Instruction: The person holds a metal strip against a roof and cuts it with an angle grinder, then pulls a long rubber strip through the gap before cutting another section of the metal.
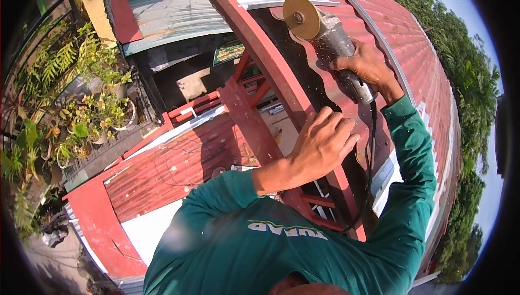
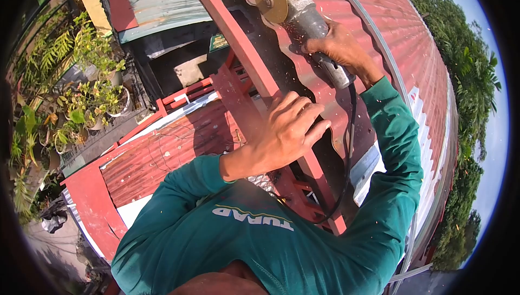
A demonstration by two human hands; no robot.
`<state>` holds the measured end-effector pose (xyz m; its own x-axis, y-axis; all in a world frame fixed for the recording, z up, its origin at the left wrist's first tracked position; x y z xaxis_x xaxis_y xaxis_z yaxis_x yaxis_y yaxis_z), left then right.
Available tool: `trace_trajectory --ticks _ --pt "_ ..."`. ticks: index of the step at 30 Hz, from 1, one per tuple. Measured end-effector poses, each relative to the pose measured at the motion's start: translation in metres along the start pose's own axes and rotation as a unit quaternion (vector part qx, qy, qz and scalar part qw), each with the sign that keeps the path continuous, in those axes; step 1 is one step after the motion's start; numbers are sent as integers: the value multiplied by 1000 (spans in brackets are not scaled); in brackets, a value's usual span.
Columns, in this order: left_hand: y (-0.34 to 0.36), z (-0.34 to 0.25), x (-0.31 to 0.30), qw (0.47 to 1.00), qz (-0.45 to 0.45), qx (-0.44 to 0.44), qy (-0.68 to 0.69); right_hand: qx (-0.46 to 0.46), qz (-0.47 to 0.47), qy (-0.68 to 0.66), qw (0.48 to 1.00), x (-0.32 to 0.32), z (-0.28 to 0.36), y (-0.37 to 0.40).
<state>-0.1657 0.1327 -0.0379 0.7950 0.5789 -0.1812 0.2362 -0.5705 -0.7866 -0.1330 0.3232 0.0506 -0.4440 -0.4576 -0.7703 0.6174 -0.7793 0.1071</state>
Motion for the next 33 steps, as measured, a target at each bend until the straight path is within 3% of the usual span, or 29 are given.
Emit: trace_trajectory --ticks 14,19,33 --pt "4 -16 -11 996 -20 60 67 7 -11 54 998 -1 15 14" --pt "9 -12 -15 995 -32 28 95 -1 -41 103 994 -4 10 10" --pt "16 -5 -17 994 -31 -6 105 6 16 40 999 -3 2 9"
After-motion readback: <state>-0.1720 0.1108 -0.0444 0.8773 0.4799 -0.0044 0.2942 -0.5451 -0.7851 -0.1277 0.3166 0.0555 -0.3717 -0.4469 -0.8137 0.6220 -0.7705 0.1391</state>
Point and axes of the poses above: each hand's wrist, its own y-axis away from the middle knuckle, its own x-axis out of the palm, z = x × y, the point moved 5 cm from there along -y, towards the middle knuckle, and after that the axes turned 1 degree about -y, right-handed, at the moved point
